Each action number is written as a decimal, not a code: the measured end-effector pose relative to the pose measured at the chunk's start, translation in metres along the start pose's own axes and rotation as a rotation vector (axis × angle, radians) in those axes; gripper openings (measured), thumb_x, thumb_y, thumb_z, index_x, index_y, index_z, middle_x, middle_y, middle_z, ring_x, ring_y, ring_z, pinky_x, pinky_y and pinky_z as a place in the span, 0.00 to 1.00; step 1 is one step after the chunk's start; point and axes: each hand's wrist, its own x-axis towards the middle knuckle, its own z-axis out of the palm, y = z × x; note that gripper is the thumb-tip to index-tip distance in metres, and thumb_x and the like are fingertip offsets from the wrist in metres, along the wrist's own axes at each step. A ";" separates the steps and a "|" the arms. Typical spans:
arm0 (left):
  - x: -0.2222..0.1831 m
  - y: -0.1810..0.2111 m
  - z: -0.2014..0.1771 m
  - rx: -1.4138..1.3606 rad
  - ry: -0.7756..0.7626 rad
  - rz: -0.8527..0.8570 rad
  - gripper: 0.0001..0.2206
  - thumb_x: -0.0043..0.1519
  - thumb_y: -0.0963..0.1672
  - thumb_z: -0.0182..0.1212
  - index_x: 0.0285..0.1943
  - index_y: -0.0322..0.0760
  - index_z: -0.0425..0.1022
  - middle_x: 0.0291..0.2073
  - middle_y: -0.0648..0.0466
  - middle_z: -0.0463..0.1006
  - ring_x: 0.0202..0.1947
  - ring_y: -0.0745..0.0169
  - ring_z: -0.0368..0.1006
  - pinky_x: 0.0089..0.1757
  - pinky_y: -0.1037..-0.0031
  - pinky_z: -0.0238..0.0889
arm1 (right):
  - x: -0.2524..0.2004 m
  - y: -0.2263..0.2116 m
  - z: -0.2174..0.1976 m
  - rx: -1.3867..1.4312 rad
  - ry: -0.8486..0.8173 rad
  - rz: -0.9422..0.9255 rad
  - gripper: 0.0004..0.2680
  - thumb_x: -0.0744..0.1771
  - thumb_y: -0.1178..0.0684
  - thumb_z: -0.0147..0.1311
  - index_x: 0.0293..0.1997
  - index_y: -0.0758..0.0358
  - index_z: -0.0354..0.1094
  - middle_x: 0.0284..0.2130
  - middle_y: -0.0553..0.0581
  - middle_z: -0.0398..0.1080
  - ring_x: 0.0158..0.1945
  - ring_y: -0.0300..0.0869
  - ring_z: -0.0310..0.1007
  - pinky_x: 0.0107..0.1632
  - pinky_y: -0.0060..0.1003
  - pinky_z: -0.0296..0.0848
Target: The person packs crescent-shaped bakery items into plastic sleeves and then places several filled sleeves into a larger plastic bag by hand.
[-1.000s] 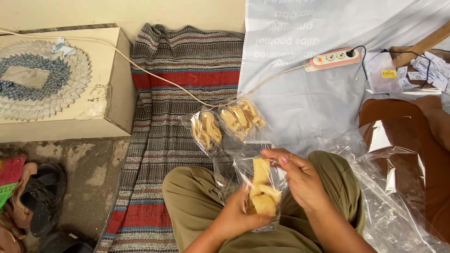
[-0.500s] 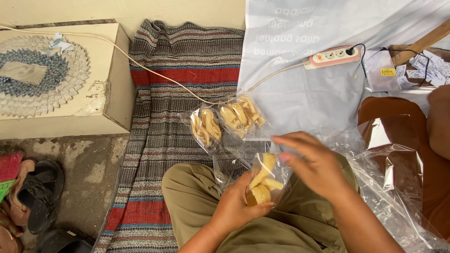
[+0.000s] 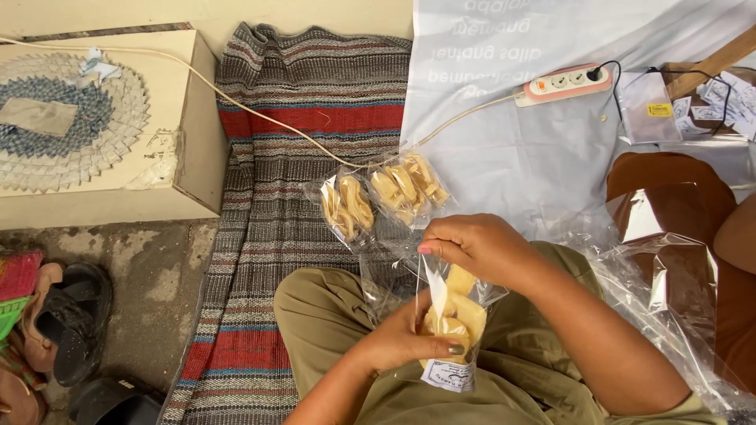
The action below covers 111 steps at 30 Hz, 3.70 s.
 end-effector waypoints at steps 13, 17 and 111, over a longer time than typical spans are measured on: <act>0.039 0.012 -0.006 -0.201 0.331 0.026 0.51 0.47 0.43 0.71 0.81 0.47 0.41 0.60 0.36 0.75 0.62 0.44 0.71 0.62 0.54 0.61 | -0.025 0.025 -0.028 0.401 0.488 0.268 0.09 0.70 0.56 0.51 0.56 0.58 0.71 0.51 0.52 0.76 0.55 0.39 0.76 0.59 0.34 0.71; 0.054 0.014 -0.001 -0.442 0.537 0.231 0.48 0.43 0.39 0.72 0.78 0.47 0.56 0.62 0.44 0.76 0.61 0.47 0.73 0.57 0.61 0.64 | -0.063 0.019 0.002 0.620 0.524 0.491 0.14 0.70 0.50 0.44 0.63 0.56 0.64 0.58 0.56 0.73 0.62 0.43 0.73 0.65 0.41 0.70; 0.100 -0.075 -0.046 2.016 0.440 0.835 0.21 0.67 0.44 0.50 0.69 0.37 0.72 0.70 0.52 0.67 0.63 0.52 0.64 0.53 0.61 0.64 | -0.075 0.135 0.269 0.227 0.266 0.635 0.29 0.66 0.55 0.52 0.77 0.59 0.42 0.77 0.56 0.41 0.81 0.50 0.33 0.68 0.44 0.60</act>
